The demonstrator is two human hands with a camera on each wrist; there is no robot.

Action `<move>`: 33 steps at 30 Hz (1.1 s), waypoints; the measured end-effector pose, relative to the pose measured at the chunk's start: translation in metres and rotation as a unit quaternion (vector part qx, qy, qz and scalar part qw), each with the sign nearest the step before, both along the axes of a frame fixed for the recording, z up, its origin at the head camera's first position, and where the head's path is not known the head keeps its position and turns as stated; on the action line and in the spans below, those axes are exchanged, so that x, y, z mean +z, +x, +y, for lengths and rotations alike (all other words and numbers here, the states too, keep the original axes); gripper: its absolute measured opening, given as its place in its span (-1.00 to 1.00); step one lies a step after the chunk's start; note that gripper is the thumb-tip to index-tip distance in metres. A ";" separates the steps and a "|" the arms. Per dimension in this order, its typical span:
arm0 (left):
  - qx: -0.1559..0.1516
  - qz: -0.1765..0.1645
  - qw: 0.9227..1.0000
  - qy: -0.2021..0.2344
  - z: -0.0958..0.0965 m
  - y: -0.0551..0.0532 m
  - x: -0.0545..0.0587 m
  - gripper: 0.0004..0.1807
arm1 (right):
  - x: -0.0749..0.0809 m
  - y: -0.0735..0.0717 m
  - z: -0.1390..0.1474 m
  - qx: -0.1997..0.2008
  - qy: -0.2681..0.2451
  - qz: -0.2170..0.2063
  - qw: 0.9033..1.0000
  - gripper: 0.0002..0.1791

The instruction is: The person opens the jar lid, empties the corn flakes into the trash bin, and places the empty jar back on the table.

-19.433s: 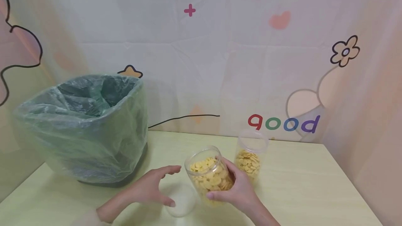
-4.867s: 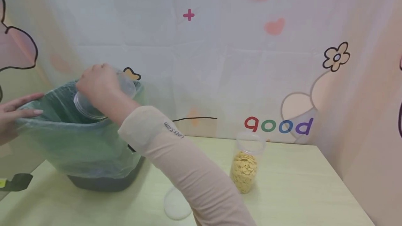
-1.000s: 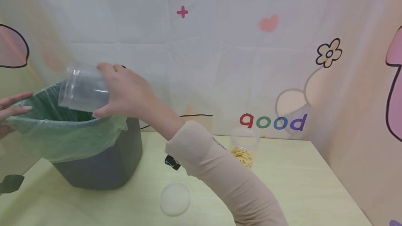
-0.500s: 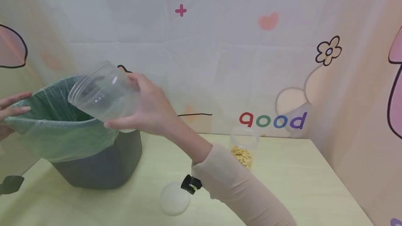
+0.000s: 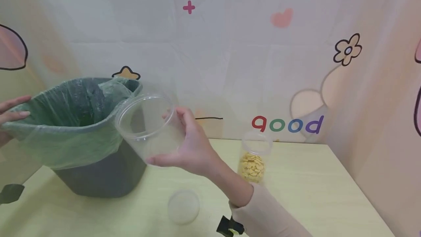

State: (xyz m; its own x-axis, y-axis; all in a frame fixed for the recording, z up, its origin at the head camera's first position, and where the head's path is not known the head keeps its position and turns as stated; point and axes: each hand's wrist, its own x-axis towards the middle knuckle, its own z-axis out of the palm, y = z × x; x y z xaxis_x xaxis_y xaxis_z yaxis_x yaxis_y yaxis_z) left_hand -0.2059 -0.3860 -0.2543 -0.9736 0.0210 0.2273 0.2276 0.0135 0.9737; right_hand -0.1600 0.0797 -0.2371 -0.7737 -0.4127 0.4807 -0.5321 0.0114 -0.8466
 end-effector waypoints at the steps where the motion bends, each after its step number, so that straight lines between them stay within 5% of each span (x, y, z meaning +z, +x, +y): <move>1: -0.002 0.000 1.000 0.002 -0.001 0.000 0.000 -0.53 | -0.003 0.002 0.003 0.002 -0.004 0.002 1.000 -0.09; 7: -0.009 0.000 1.000 0.025 -0.002 0.003 0.000 -0.54 | -0.020 0.009 0.020 0.016 -0.027 0.027 0.999 -0.09; 13: -0.009 0.000 1.000 0.013 -0.002 0.004 0.000 -0.53 | -0.041 0.012 0.043 -0.020 0.015 0.035 0.999 -0.09; 28: 0.008 -0.001 1.000 -0.025 0.003 0.006 0.002 -0.53 | -0.098 0.015 0.079 -0.029 0.067 -0.001 0.997 -0.14; 33: -0.004 -0.002 1.000 -0.003 0.009 0.006 0.007 -0.56 | -0.116 0.015 0.089 -0.035 0.090 -0.015 0.995 -0.16</move>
